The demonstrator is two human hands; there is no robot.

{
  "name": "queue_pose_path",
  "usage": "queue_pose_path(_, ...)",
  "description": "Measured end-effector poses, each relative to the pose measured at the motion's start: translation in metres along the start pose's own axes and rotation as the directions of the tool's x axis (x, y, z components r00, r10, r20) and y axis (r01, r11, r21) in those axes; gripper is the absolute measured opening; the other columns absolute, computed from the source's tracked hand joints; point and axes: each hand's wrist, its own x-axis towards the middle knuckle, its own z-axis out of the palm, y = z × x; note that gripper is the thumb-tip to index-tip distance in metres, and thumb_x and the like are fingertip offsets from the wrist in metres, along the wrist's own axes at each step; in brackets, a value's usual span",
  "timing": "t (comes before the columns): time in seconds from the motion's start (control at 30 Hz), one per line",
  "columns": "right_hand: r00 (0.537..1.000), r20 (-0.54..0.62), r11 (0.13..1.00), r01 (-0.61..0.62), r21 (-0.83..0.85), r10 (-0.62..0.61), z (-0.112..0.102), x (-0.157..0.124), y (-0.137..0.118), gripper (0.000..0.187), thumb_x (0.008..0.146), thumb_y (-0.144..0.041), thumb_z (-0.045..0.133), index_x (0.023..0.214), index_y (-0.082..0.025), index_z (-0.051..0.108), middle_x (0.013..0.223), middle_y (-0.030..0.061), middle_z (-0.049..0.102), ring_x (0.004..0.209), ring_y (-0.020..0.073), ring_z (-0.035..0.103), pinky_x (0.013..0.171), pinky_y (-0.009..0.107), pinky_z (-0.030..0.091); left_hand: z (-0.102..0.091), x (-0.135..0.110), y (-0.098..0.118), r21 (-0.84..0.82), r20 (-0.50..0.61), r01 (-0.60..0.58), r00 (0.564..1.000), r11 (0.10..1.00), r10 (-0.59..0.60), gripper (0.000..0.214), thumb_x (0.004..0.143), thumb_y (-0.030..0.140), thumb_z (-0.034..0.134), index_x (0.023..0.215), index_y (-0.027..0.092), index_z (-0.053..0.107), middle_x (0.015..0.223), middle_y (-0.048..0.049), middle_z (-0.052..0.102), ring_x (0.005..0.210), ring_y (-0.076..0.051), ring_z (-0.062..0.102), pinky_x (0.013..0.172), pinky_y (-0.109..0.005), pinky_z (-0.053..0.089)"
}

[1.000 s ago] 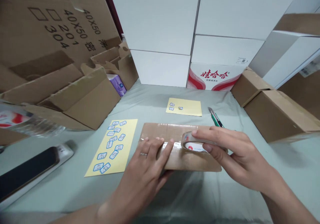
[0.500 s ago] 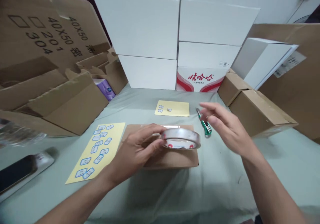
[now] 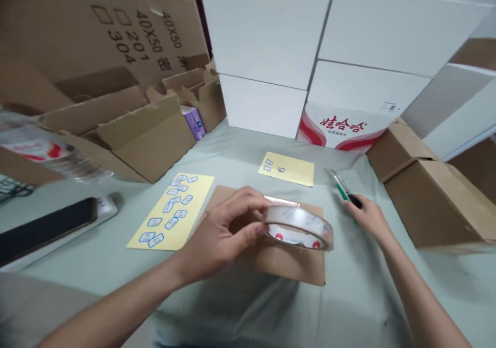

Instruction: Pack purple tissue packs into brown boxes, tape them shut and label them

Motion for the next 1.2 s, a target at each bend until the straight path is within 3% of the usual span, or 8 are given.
queue_pose_path(0.07,0.997,-0.008,0.997,0.081,0.004,-0.081,-0.024,0.004,-0.006,0.017,0.09,-0.037,0.056,0.102,-0.027,0.063,0.081,0.0052,0.069,0.066,0.0226,0.063,0.051,0.03,0.047,0.001,-0.001,0.0,-0.005,-0.009,-0.028,1.0,1.0,0.028,0.022,0.088,0.021,0.063,0.109,0.023,0.069,0.099,-0.0046,0.065,0.098,-0.02,0.059,0.09,-0.035,0.048)
queue_pose_path(0.17,0.983,0.046,0.984,0.179,0.006,-0.18,-0.043,0.015,-0.039,0.03,0.089,-0.029,0.057,0.119,-0.031,0.057,0.098,0.0057,0.067,0.074,0.0223,0.063,0.051,0.029,0.047,0.003,0.001,0.001,0.021,-0.053,-0.074,0.996,0.997,0.075,0.024,0.087,0.02,0.066,0.11,0.024,0.072,0.095,-0.0043,0.065,0.098,-0.02,0.056,0.091,-0.035,0.049)
queue_pose_path(0.27,0.95,0.124,0.958,0.288,-0.008,-0.285,-0.043,0.032,-0.087,0.032,0.088,-0.021,0.054,0.119,-0.027,0.057,0.102,0.0074,0.062,0.087,0.0256,0.061,0.068,0.037,0.052,0.004,0.004,0.005,0.084,-0.084,-0.115,0.989,0.99,0.122,0.023,0.084,0.019,0.07,0.106,0.023,0.075,0.094,-0.0045,0.064,0.101,-0.021,0.053,0.096,-0.036,0.047)
queue_pose_path(0.4,0.859,0.246,0.885,0.465,-0.004,-0.45,-0.036,0.055,-0.13,0.034,0.084,-0.015,0.049,0.115,-0.025,0.06,0.098,0.0078,0.061,0.093,0.0273,0.058,0.082,0.047,0.048,0.002,0.011,0.013,0.151,-0.026,-0.124,0.991,0.981,0.13,0.022,0.081,0.018,0.074,0.102,0.019,0.076,0.095,-0.0054,0.065,0.107,-0.022,0.05,0.101,-0.036,0.045)
queue_pose_path(0.53,0.788,0.315,0.837,0.545,0.045,-0.53,-0.036,0.068,-0.139,0.039,0.081,-0.01,0.045,0.113,-0.025,0.06,0.096,0.0064,0.06,0.094,0.0257,0.056,0.092,0.052,0.043,-0.001,0.015,0.014,0.12,0.018,-0.081,0.997,0.989,0.08,0.021,0.081,0.022,0.074,0.102,0.019,0.076,0.097,-0.0062,0.066,0.11,-0.022,0.05,0.103,-0.037,0.045)
queue_pose_path(0.7,0.761,0.339,0.822,0.565,0.072,-0.553,-0.037,0.074,-0.145,0.041,0.078,-0.007,0.044,0.11,-0.027,0.061,0.103,0.0063,0.059,0.107,0.0265,0.056,0.106,0.059,0.03,-0.002,0.017,0.01,0.063,0.032,-0.048,0.998,0.997,0.046,0.021,0.081,0.024,0.074,0.102,0.024,0.076,0.095,-0.0048,0.065,0.112,-0.023,0.049,0.104,-0.042,0.045)
queue_pose_path(0.87,0.699,0.398,0.779,0.623,0.07,-0.594,-0.036,0.075,-0.165,0.043,0.074,-0.004,0.045,0.105,-0.028,0.065,0.108,0.0058,0.057,0.114,0.0254,0.053,0.113,0.063,0.016,-0.002,0.02,0.01,0.061,0.036,-0.043,0.999,0.997,0.041,0.019,0.079,0.022,0.076,0.099,0.022,0.076,0.098,-0.0054,0.066,0.114,-0.024,0.049,0.105,-0.042,0.044)
queue_pose_path(1.2,0.691,0.454,0.771,0.637,-0.014,-0.562,-0.039,0.074,-0.169,0.039,0.075,-0.003,0.042,0.097,-0.025,0.066,0.094,0.0067,0.054,0.091,0.0228,0.047,0.091,0.047,0.037,-0.005,0.017,-0.002,0.056,0.096,-0.091,0.992,0.994,0.085,0.017,0.093,0.025,0.056,0.104,0.018,0.067,0.108,-0.0084,0.067,0.115,-0.023,0.051,0.102,-0.039,0.044)
